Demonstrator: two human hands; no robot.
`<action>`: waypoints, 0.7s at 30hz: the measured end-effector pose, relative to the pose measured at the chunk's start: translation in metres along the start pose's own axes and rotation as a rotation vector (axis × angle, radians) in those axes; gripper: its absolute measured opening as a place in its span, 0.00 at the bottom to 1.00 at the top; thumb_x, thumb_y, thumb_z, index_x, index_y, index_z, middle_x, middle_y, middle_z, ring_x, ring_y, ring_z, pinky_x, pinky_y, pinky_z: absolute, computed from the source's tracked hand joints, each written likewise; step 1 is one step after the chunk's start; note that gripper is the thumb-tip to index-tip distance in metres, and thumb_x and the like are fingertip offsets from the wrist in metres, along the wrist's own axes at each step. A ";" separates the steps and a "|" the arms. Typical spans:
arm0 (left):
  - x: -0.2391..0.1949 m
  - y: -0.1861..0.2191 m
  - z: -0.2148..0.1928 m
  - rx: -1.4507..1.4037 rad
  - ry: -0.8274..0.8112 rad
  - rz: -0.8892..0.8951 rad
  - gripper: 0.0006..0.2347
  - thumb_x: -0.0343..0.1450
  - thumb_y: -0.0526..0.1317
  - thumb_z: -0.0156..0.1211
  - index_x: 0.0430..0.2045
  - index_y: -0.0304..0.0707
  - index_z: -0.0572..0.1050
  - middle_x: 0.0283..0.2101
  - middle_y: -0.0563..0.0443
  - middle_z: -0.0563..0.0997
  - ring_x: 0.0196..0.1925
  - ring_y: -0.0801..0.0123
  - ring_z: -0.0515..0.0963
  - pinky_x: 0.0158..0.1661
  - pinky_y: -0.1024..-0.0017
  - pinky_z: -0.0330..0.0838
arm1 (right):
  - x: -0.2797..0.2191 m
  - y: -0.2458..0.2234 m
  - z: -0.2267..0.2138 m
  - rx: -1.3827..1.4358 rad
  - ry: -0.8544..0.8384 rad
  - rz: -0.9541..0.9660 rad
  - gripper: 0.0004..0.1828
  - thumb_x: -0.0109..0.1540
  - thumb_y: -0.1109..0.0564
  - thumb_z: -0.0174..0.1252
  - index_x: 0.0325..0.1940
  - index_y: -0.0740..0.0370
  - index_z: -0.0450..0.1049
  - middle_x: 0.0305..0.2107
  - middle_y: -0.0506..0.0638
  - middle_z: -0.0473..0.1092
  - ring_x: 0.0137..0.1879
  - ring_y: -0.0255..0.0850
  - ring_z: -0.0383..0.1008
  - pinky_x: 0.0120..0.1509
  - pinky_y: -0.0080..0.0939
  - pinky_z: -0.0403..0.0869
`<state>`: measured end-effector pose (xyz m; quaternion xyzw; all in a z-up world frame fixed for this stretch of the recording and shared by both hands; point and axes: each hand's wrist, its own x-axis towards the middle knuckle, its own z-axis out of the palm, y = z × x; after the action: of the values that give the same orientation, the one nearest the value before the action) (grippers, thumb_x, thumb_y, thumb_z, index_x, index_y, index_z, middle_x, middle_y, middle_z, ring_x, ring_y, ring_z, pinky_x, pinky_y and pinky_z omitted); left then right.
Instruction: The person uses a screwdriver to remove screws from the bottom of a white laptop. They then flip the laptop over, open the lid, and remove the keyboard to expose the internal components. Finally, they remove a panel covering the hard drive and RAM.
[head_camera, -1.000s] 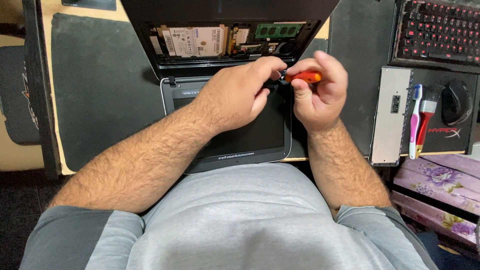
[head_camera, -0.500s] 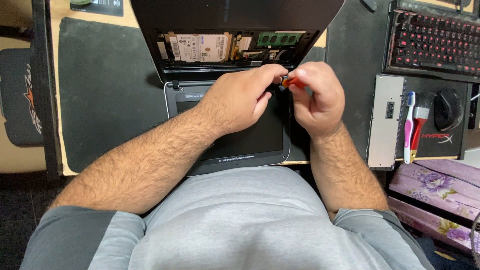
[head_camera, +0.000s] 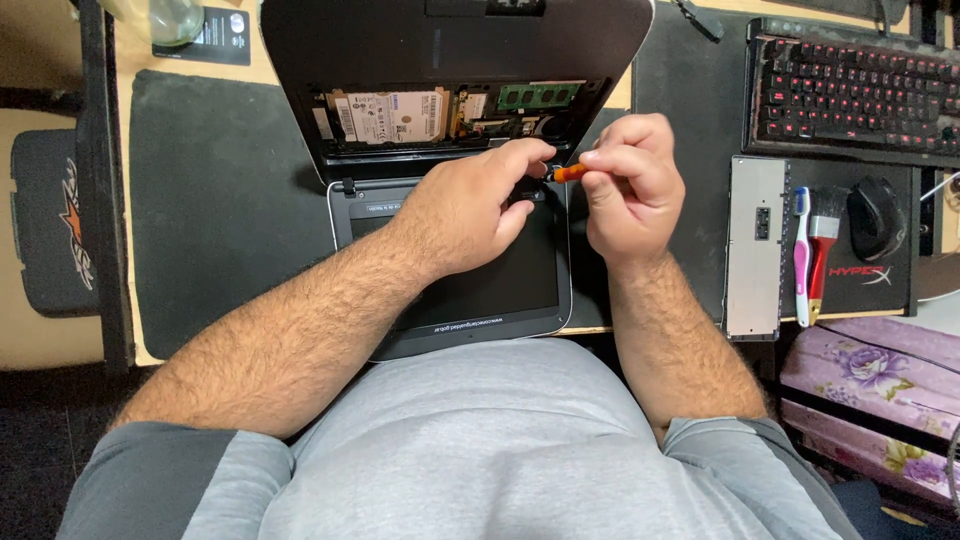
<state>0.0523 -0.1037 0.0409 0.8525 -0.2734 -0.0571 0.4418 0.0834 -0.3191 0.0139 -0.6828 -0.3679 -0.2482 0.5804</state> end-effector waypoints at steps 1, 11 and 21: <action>0.000 0.000 0.000 -0.002 -0.005 0.002 0.21 0.73 0.34 0.59 0.61 0.38 0.64 0.53 0.39 0.81 0.54 0.48 0.83 0.53 0.50 0.77 | -0.001 0.002 0.000 0.045 0.020 0.031 0.11 0.69 0.56 0.60 0.44 0.69 0.77 0.38 0.59 0.61 0.38 0.42 0.65 0.40 0.39 0.69; 0.001 -0.001 0.000 0.039 0.018 0.067 0.16 0.73 0.34 0.61 0.56 0.35 0.70 0.49 0.38 0.82 0.47 0.49 0.85 0.48 0.55 0.79 | -0.011 0.005 0.002 0.306 0.092 0.175 0.12 0.71 0.53 0.54 0.44 0.66 0.71 0.45 0.65 0.66 0.22 0.32 0.67 0.26 0.31 0.70; 0.000 -0.005 0.006 0.070 0.061 0.099 0.12 0.72 0.37 0.63 0.49 0.40 0.74 0.50 0.43 0.81 0.49 0.51 0.84 0.46 0.55 0.80 | -0.003 -0.013 0.006 0.205 -0.029 0.164 0.11 0.71 0.59 0.51 0.49 0.73 0.70 0.45 0.70 0.70 0.23 0.38 0.70 0.26 0.34 0.70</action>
<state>0.0521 -0.1054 0.0334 0.8542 -0.3036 0.0007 0.4221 0.0710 -0.3128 0.0184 -0.6513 -0.3427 -0.1511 0.6600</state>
